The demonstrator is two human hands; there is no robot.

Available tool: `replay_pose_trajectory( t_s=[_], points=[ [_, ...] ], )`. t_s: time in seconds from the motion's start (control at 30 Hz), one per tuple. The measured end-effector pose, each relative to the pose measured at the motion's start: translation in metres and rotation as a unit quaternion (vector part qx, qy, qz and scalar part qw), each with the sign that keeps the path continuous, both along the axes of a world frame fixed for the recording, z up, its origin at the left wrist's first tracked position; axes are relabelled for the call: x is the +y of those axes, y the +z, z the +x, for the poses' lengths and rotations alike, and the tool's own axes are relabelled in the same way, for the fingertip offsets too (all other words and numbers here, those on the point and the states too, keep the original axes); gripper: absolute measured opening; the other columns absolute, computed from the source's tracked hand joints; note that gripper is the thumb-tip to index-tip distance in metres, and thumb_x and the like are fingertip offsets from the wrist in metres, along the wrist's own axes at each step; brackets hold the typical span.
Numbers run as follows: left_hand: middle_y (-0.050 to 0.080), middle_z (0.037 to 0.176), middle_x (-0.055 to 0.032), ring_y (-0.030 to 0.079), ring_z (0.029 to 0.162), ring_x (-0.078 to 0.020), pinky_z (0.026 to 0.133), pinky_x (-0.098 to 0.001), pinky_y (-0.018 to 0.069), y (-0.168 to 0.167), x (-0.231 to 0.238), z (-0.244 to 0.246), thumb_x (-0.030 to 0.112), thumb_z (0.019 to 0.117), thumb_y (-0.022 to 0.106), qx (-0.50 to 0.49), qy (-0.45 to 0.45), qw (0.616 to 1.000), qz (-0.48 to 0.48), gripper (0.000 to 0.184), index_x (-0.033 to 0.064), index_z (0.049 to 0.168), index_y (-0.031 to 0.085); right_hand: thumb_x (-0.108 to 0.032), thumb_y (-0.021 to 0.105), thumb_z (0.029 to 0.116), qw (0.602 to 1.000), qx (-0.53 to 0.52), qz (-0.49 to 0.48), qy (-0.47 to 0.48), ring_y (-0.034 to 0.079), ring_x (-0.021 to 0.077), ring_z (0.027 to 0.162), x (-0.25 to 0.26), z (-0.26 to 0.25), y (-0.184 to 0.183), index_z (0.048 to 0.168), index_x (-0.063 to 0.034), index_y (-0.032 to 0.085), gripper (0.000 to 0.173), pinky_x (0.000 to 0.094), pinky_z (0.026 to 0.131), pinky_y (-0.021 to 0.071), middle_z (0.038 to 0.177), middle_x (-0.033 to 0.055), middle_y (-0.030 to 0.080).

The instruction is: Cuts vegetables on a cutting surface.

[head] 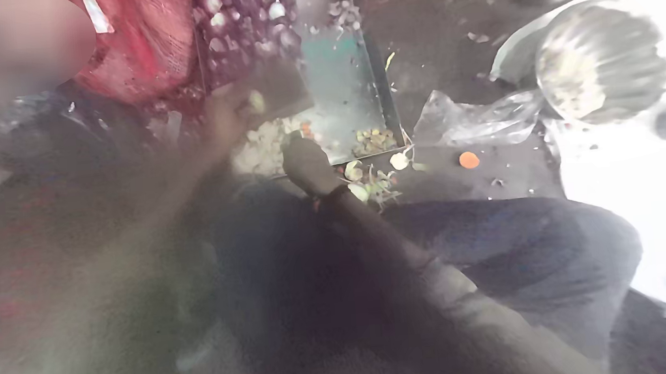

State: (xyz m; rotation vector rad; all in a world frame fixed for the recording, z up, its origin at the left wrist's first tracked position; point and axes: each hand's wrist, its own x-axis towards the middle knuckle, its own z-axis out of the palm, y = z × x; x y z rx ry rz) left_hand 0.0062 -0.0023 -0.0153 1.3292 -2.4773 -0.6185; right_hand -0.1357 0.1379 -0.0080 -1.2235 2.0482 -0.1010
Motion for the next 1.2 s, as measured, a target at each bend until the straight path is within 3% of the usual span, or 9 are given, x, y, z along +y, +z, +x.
replay_pose_trajectory(
  t_s=[0.27, 0.3, 0.4, 0.53, 0.67, 0.77, 0.87, 1.07, 1.2],
  points=[
    [0.070, 0.132, -0.0153, 0.067, 0.122, -0.0329, 0.109, -0.0537, 0.0490, -0.012, -0.006, 0.003, 0.018, 0.1017, 0.062, 0.046, -0.014, 0.998, -0.033, 0.033, 0.0094, 0.132, 0.070, -0.038, 0.043, 0.1097, 1.000, 0.010, -0.008, 0.002, 0.071, 0.0384, 0.102, -0.004, -0.009, 0.002, 0.129, -0.0048, 0.056, 0.040, 0.0581, 0.081, 0.0575, 0.108, 0.0201, 0.070],
    [0.070, 0.131, -0.0151, 0.068, 0.121, -0.0317, 0.108, -0.0527, 0.0500, -0.009, -0.005, 0.003, 0.018, 0.1010, 0.063, 0.047, -0.009, 0.998, -0.028, 0.033, 0.0100, 0.132, 0.070, -0.039, 0.043, 0.1098, 1.000, 0.001, -0.015, -0.011, 0.071, 0.0387, 0.100, -0.003, -0.010, 0.003, 0.130, -0.0051, 0.055, 0.041, 0.0583, 0.080, 0.0577, 0.107, 0.0201, 0.070],
    [0.067, 0.137, -0.0147, 0.064, 0.127, -0.0296, 0.110, -0.0497, 0.0497, -0.004, 0.002, 0.002, 0.014, 0.0966, 0.068, 0.066, 0.000, 0.998, 0.000, 0.044, 0.0103, 0.140, 0.064, -0.043, 0.048, 0.1077, 0.994, -0.039, -0.087, -0.048, 0.070, 0.0413, 0.078, 0.020, -0.009, -0.002, 0.127, -0.0057, 0.052, 0.042, 0.0591, 0.061, 0.0570, 0.088, 0.0209, 0.066],
    [0.066, 0.138, -0.0123, 0.065, 0.126, -0.0254, 0.110, -0.0465, 0.0511, 0.001, 0.007, 0.000, 0.021, 0.0924, 0.076, 0.079, 0.015, 0.997, 0.021, 0.056, 0.0143, 0.146, 0.060, -0.046, 0.046, 0.1079, 0.994, -0.054, -0.082, -0.055, 0.070, 0.0381, 0.074, 0.033, -0.012, 0.010, 0.127, -0.0078, 0.053, 0.044, 0.0570, 0.059, 0.0570, 0.086, 0.0184, 0.066],
    [0.071, 0.130, -0.0130, 0.069, 0.119, -0.0251, 0.106, -0.0460, 0.0537, -0.017, 0.009, -0.004, 0.030, 0.0935, 0.076, 0.104, 0.024, 0.994, -0.037, 0.044, 0.0084, 0.132, 0.069, -0.049, 0.046, 0.1076, 0.995, -0.059, -0.068, -0.045, 0.069, 0.0353, 0.071, 0.041, -0.018, 0.020, 0.123, -0.0092, 0.055, 0.043, 0.0553, 0.058, 0.0567, 0.083, 0.0161, 0.065],
    [0.073, 0.123, -0.0137, 0.071, 0.113, -0.0278, 0.102, -0.0504, 0.0545, -0.007, 0.013, -0.012, 0.027, 0.0970, 0.071, 0.075, 0.027, 0.996, -0.048, 0.035, 0.0070, 0.126, 0.071, -0.045, 0.049, 0.1076, 0.993, -0.050, -0.111, -0.005, 0.069, 0.0369, 0.073, 0.028, -0.024, 0.011, 0.123, -0.0094, 0.057, 0.039, 0.0572, 0.058, 0.0571, 0.084, 0.0166, 0.066],
    [0.074, 0.120, -0.0145, 0.072, 0.110, -0.0300, 0.100, -0.0526, 0.0552, -0.005, 0.014, -0.011, 0.025, 0.0967, 0.071, 0.060, 0.033, 0.997, -0.043, 0.031, 0.0062, 0.122, 0.073, -0.042, 0.045, 0.1089, 0.998, -0.015, -0.040, 0.040, 0.072, 0.0377, 0.094, 0.003, -0.025, 0.017, 0.127, -0.0088, 0.057, 0.040, 0.0587, 0.075, 0.0579, 0.099, 0.0174, 0.070],
    [0.071, 0.128, -0.0133, 0.067, 0.122, -0.0266, 0.110, -0.0462, 0.0502, 0.000, 0.012, -0.016, 0.024, 0.0939, 0.075, 0.062, 0.064, 0.996, 0.008, 0.032, 0.0061, 0.121, 0.074, -0.040, 0.046, 0.1089, 0.999, -0.028, -0.022, 0.040, 0.072, 0.0378, 0.095, 0.005, -0.028, 0.017, 0.130, -0.0079, 0.057, 0.040, 0.0586, 0.077, 0.0581, 0.101, 0.0180, 0.071],
    [0.072, 0.125, -0.0162, 0.069, 0.117, -0.0281, 0.108, -0.0474, 0.0514, 0.001, 0.008, -0.012, 0.023, 0.0957, 0.073, 0.058, 0.054, 0.997, 0.020, 0.031, 0.0036, 0.119, 0.074, -0.043, 0.049, 0.1076, 0.989, -0.079, -0.125, 0.023, 0.069, 0.0370, 0.071, 0.031, -0.032, -0.007, 0.125, -0.0084, 0.056, 0.039, 0.0568, 0.058, 0.0572, 0.084, 0.0168, 0.066]
  ],
)
